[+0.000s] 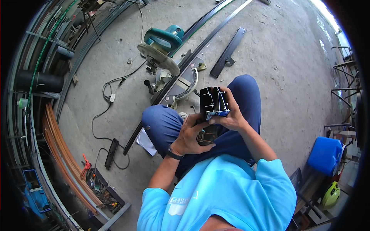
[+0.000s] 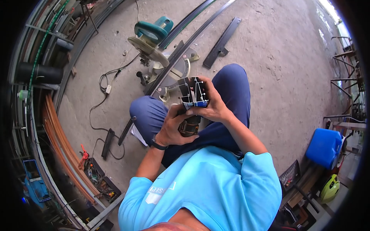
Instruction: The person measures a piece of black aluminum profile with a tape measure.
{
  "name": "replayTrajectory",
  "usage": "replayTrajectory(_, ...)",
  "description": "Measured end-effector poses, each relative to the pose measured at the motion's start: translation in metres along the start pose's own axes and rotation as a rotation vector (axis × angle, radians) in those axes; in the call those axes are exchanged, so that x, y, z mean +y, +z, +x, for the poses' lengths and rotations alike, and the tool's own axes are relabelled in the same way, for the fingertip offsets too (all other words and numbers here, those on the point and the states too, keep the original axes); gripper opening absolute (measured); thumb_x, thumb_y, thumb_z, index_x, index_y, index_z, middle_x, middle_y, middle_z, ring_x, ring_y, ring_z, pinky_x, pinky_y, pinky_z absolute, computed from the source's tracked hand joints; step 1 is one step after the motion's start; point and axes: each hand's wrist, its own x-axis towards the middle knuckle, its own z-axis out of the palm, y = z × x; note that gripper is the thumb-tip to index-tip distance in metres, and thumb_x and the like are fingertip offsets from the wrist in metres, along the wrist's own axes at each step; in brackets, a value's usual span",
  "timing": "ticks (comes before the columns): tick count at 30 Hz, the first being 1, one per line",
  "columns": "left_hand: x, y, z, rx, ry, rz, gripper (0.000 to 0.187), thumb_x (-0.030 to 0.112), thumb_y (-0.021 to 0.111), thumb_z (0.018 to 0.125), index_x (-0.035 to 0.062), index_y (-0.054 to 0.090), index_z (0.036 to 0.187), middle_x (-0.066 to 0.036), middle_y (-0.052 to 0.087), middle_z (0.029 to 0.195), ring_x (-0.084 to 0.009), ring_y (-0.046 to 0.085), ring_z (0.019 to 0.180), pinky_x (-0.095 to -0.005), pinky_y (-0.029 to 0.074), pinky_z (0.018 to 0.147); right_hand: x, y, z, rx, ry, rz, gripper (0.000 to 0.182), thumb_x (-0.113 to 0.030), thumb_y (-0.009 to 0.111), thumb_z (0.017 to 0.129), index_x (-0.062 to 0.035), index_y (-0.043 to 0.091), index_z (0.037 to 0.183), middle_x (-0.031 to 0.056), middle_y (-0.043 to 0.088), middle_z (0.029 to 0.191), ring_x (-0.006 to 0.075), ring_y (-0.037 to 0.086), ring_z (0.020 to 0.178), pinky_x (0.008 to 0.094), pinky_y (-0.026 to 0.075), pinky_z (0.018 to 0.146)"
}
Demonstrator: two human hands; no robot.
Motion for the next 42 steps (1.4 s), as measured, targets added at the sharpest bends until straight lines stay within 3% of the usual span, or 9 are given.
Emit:
replayTrajectory(11, 0.004, -0.003, -0.012, -0.039, -0.001, -0.106, 0.080, 0.030, 0.094, 0.060, 0.0040, 0.061, 0.128, -0.018, 0.049, 0.133, -0.0334, 0.057, 0.116, -0.0423, 0.049, 0.100, -0.005, 0.002, 0.000, -0.045, -0.122, -0.084, 0.097, -0.009, 0.096, 0.070, -0.0038, 0.040, 0.149, 0.0094, 0.051, 0.136, 0.0186, 0.053, 0.129, 0.0340, 0.043, 0.111)
replayTrajectory(14, 0.007, -0.012, -0.032, 0.119, -0.248, -0.488, 0.071, 0.028, 0.089, 0.066, 0.0078, 0.061, 0.127, -0.019, 0.047, 0.139, -0.0295, 0.058, 0.121, -0.0432, 0.050, 0.102, -0.018, 0.000, -0.001, -0.035, -0.113, 0.010, 0.096, -0.009, 0.096, 0.069, -0.0025, 0.042, 0.148, 0.0102, 0.052, 0.136, 0.0201, 0.053, 0.129, 0.0348, 0.042, 0.111)
replayTrajectory(16, 0.002, -0.003, -0.049, 0.372, -0.471, -1.142, 0.072, 0.032, 0.081, 0.074, 0.0094, 0.050, 0.135, -0.020, 0.046, 0.142, -0.0324, 0.059, 0.123, -0.0453, 0.055, 0.102, -0.023, -0.001, -0.004, -0.041, -0.131, 0.032, 0.095, -0.010, 0.096, 0.069, -0.0019, 0.044, 0.148, 0.0106, 0.052, 0.137, 0.0214, 0.054, 0.128, 0.0355, 0.042, 0.111)
replayTrajectory(18, 0.023, -0.028, -0.032, 0.430, -0.544, -1.650, 0.069, 0.038, 0.075, 0.081, 0.0094, 0.048, 0.137, -0.021, 0.047, 0.141, -0.0312, 0.061, 0.120, -0.0459, 0.057, 0.100, -0.017, -0.003, -0.006, -0.124, -0.200, -0.007, 0.092, -0.013, 0.097, 0.067, -0.0011, 0.049, 0.144, 0.0115, 0.054, 0.135, 0.0237, 0.056, 0.125, 0.0367, 0.043, 0.108)
replayTrajectory(20, 0.012, -0.037, -0.032, 0.325, -0.534, -1.740, 0.064, 0.037, 0.072, 0.084, 0.0073, 0.048, 0.135, -0.020, 0.051, 0.136, -0.0274, 0.062, 0.117, -0.0426, 0.057, 0.097, -0.024, 0.000, -0.007, -0.257, -0.116, 0.017, 0.091, -0.015, 0.098, 0.065, -0.0010, 0.052, 0.142, 0.0119, 0.055, 0.133, 0.0246, 0.057, 0.123, 0.0371, 0.044, 0.107)
replayTrajectory(25, -0.006, -0.067, -0.006, 0.031, -0.551, -1.087, 0.056, 0.037, 0.071, 0.086, 0.0025, 0.050, 0.125, -0.009, 0.060, 0.113, -0.0140, 0.060, 0.096, -0.0280, 0.050, 0.085, -0.027, 0.014, -0.008, -0.429, -0.125, -0.080, 0.086, -0.025, 0.096, 0.069, -0.0060, 0.053, 0.142, 0.0141, 0.054, 0.139, 0.0301, 0.054, 0.130, 0.0424, 0.044, 0.109)
replayTrajectory(29, -0.008, -0.076, 0.011, -0.223, -0.685, -1.022, 0.055, 0.038, 0.074, 0.085, 0.0055, 0.051, 0.123, -0.003, 0.059, 0.105, -0.0117, 0.058, 0.093, -0.0252, 0.047, 0.082, -0.032, 0.014, -0.012, -0.474, -0.088, -0.053, 0.087, -0.025, 0.096, 0.069, -0.0065, 0.053, 0.142, 0.0167, 0.047, 0.147, 0.0319, 0.052, 0.134, 0.0438, 0.043, 0.111)
replayTrajectory(36, -0.003, -0.102, 0.040, -0.488, -0.386, -0.294, 0.055, 0.038, 0.084, 0.081, 0.0059, 0.056, 0.115, -0.007, 0.059, 0.098, -0.0175, 0.059, 0.092, -0.0318, 0.050, 0.084, -0.021, 0.011, -0.018, -0.583, 0.023, 0.073, 0.087, -0.021, 0.097, 0.070, -0.0066, 0.052, 0.143, 0.0199, 0.045, 0.149, 0.0360, 0.048, 0.137, 0.0458, 0.041, 0.113)
replayTrajectory(42, -0.003, -0.114, 0.048, -0.653, -0.375, -0.264, 0.048, 0.030, 0.083, 0.083, 0.0035, 0.068, 0.120, -0.011, 0.065, 0.111, -0.0248, 0.064, 0.106, -0.0375, 0.050, 0.096, -0.032, 0.009, -0.008, -0.607, -0.072, 0.177, 0.083, -0.020, 0.092, 0.075, -0.0038, 0.049, 0.144, 0.0142, 0.051, 0.137, 0.0296, 0.049, 0.131, 0.0423, 0.037, 0.113)
